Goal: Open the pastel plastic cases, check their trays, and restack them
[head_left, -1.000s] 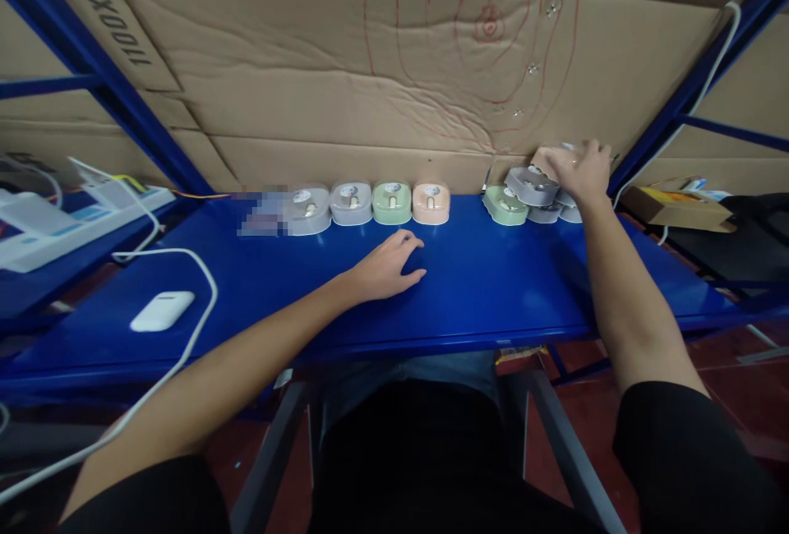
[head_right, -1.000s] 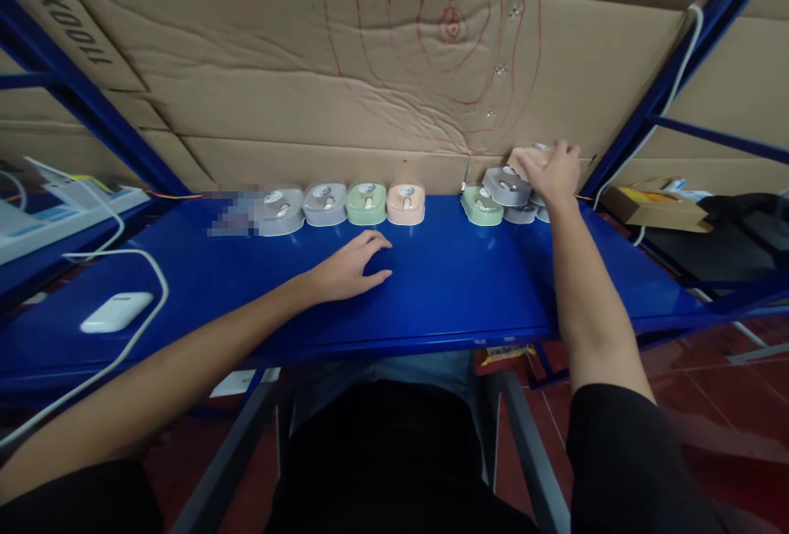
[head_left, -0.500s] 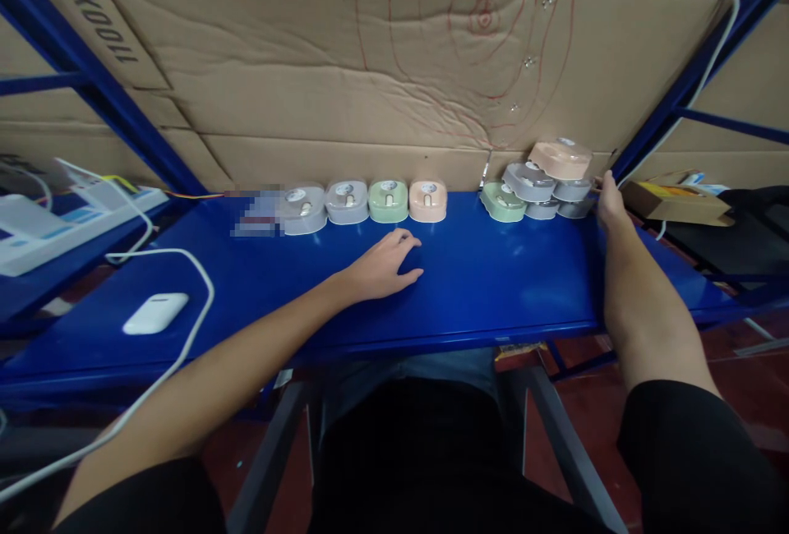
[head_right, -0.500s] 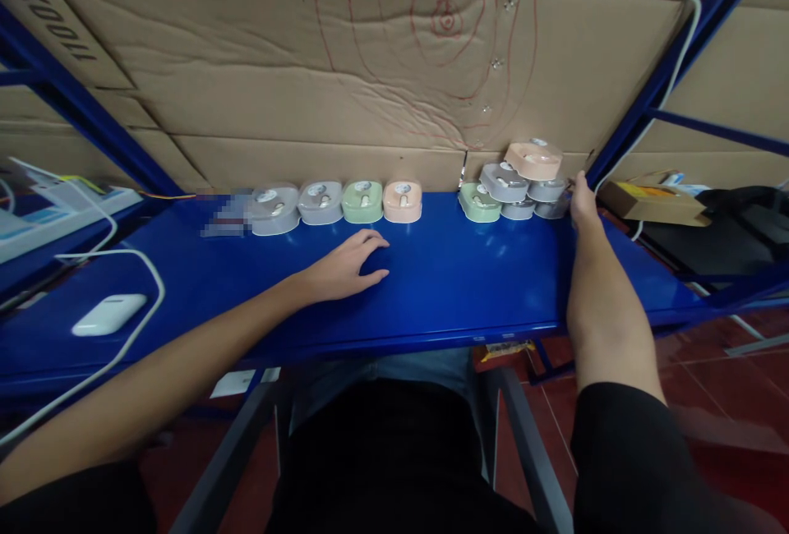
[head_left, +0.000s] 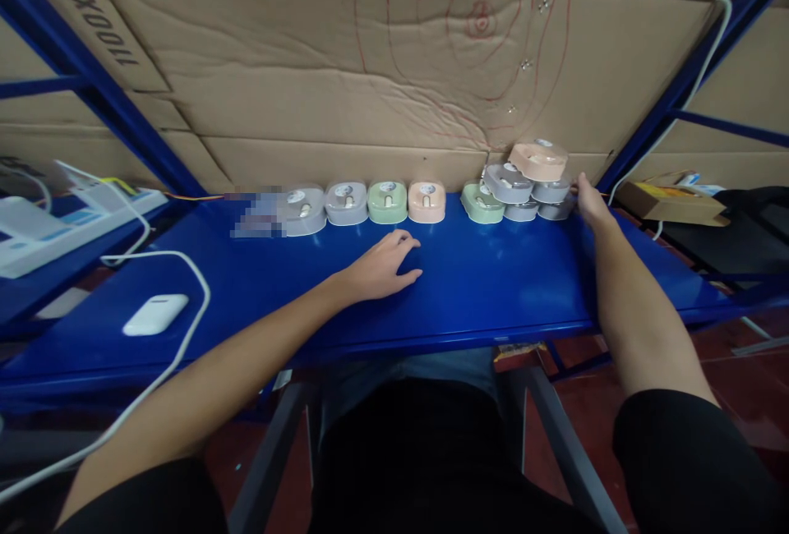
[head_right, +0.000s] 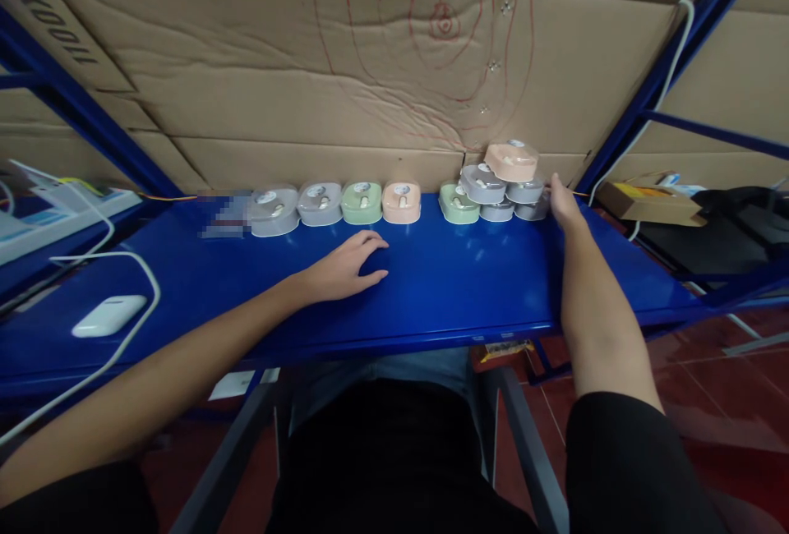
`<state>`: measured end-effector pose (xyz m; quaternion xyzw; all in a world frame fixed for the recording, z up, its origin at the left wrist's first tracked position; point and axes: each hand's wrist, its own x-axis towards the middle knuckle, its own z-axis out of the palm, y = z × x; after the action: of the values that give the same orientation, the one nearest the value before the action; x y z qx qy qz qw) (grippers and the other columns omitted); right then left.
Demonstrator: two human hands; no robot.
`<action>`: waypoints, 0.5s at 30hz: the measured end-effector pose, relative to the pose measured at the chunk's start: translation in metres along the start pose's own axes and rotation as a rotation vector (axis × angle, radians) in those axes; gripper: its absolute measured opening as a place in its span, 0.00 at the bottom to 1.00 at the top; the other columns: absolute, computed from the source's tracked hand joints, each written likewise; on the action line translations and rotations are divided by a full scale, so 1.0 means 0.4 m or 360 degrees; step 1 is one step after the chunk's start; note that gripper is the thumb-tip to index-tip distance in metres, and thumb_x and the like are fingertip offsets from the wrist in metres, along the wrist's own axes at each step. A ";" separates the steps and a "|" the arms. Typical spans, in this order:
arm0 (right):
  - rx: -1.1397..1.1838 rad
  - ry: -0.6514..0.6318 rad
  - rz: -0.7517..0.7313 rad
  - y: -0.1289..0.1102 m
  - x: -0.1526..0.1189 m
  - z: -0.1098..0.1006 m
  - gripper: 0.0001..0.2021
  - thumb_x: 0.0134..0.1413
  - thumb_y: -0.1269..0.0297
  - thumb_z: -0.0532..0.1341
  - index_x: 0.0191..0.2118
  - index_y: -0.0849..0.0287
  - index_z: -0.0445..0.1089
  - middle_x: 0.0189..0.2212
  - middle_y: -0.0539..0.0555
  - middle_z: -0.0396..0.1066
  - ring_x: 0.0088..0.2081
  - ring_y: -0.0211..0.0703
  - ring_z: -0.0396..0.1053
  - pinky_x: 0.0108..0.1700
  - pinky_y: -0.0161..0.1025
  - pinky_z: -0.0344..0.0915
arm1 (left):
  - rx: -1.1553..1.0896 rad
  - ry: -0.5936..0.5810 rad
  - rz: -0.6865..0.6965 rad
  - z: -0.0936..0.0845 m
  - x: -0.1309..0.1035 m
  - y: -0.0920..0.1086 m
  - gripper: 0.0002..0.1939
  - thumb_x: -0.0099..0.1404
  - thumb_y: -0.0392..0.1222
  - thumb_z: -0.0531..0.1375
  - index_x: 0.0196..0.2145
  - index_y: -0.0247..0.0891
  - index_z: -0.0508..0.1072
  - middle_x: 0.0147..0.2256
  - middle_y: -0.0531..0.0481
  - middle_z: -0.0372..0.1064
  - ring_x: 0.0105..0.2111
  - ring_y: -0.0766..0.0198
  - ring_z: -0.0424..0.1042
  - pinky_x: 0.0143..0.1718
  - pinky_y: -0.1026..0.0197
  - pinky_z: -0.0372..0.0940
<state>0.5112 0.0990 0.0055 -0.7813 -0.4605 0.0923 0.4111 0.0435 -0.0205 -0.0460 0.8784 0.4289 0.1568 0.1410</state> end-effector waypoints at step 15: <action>-0.0336 0.0149 -0.1437 -0.194 -0.217 0.128 0.24 0.83 0.51 0.49 0.64 0.57 0.75 0.65 0.73 0.74 0.70 0.73 0.66 0.72 0.71 0.59 | -0.0039 0.0054 0.0038 0.005 0.000 -0.007 0.30 0.79 0.58 0.59 0.70 0.39 0.73 0.72 0.33 0.68 0.72 0.38 0.71 0.76 0.39 0.67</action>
<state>0.3859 0.0770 0.0084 -0.5435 -0.7425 -0.1786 0.3486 0.0424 -0.0189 -0.0489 0.8789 0.4187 0.1786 0.1427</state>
